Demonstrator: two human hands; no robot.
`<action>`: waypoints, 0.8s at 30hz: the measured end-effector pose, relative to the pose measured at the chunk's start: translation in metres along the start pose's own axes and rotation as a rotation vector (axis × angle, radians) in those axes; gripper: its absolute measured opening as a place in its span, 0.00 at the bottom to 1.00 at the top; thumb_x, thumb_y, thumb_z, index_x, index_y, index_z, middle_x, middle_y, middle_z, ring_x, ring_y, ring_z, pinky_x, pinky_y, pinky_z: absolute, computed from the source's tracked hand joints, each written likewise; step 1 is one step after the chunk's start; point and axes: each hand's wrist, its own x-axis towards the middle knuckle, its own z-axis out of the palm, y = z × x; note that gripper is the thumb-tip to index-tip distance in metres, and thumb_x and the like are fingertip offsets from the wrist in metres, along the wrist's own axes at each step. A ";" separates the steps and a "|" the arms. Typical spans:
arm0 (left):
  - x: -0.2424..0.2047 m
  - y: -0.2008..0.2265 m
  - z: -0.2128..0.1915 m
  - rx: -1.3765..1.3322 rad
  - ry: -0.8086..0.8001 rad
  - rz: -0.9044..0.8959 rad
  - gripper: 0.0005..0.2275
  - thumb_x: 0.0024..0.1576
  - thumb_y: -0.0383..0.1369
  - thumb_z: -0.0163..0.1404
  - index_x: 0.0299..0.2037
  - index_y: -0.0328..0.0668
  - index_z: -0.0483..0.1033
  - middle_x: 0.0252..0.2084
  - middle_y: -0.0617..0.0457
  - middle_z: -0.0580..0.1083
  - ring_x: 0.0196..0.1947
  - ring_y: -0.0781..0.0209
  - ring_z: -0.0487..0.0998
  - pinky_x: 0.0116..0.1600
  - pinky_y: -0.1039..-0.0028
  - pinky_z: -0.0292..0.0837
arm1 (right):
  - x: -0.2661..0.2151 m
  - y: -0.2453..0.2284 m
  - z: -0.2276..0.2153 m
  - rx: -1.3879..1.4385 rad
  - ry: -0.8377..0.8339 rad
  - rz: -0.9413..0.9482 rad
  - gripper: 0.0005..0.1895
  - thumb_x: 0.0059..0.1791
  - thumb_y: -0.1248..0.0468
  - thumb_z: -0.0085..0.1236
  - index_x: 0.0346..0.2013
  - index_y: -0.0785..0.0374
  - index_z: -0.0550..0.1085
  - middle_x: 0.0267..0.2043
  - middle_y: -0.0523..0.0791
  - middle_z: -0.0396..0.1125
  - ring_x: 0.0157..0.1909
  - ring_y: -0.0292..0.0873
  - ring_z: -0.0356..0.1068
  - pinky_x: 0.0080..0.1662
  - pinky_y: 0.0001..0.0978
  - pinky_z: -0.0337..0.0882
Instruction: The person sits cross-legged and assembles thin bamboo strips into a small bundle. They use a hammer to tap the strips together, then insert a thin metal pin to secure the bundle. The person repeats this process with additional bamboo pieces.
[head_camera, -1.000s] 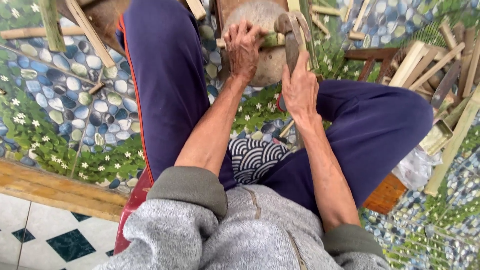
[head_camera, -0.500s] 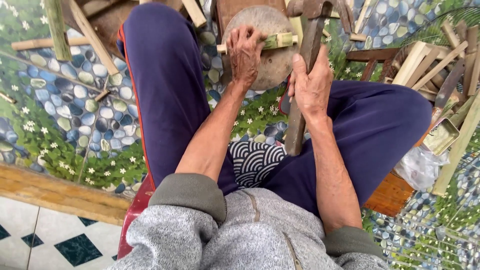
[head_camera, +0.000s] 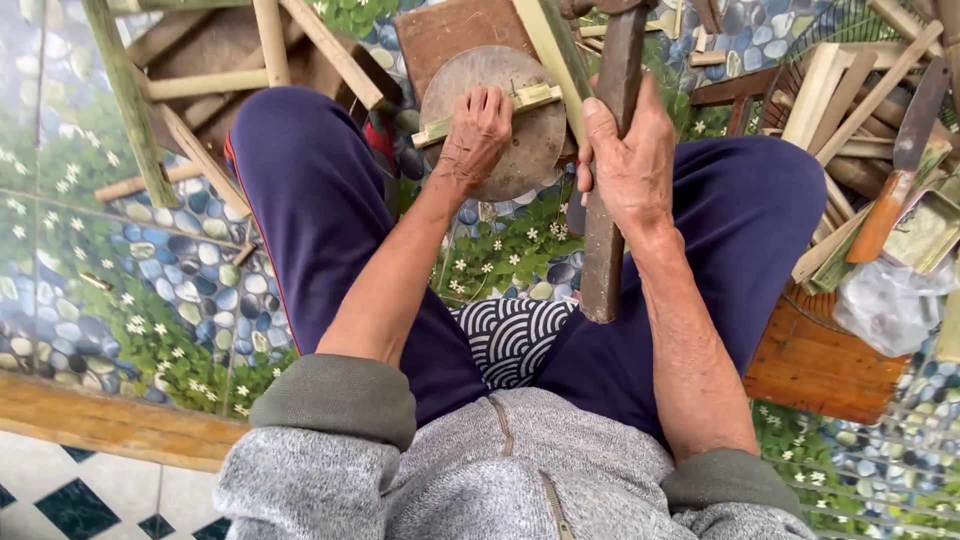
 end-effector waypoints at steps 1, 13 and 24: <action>0.000 -0.001 0.002 0.000 0.008 0.014 0.06 0.58 0.22 0.42 0.41 0.39 0.72 0.35 0.48 0.65 0.32 0.56 0.63 0.36 0.69 0.60 | 0.001 0.000 -0.001 0.005 0.015 -0.004 0.13 0.61 0.59 0.46 0.53 0.65 0.64 0.23 0.44 0.63 0.15 0.36 0.63 0.16 0.26 0.67; 0.005 -0.021 0.043 -0.082 -0.046 -0.117 0.07 0.58 0.34 0.52 0.41 0.43 0.70 0.36 0.54 0.64 0.32 0.56 0.73 0.31 0.69 0.70 | 0.017 0.043 0.003 0.097 0.175 0.052 0.11 0.56 0.64 0.50 0.49 0.68 0.68 0.20 0.52 0.69 0.12 0.43 0.68 0.10 0.33 0.70; 0.109 -0.092 -0.135 -2.353 -0.043 -0.503 0.20 0.62 0.32 0.55 0.63 0.34 0.68 0.40 0.39 0.75 0.33 0.41 0.84 0.34 0.51 0.86 | 0.056 0.116 0.053 -0.531 0.087 0.076 0.32 0.49 0.60 0.56 0.68 0.57 0.64 0.45 0.69 0.72 0.46 0.74 0.74 0.47 0.69 0.72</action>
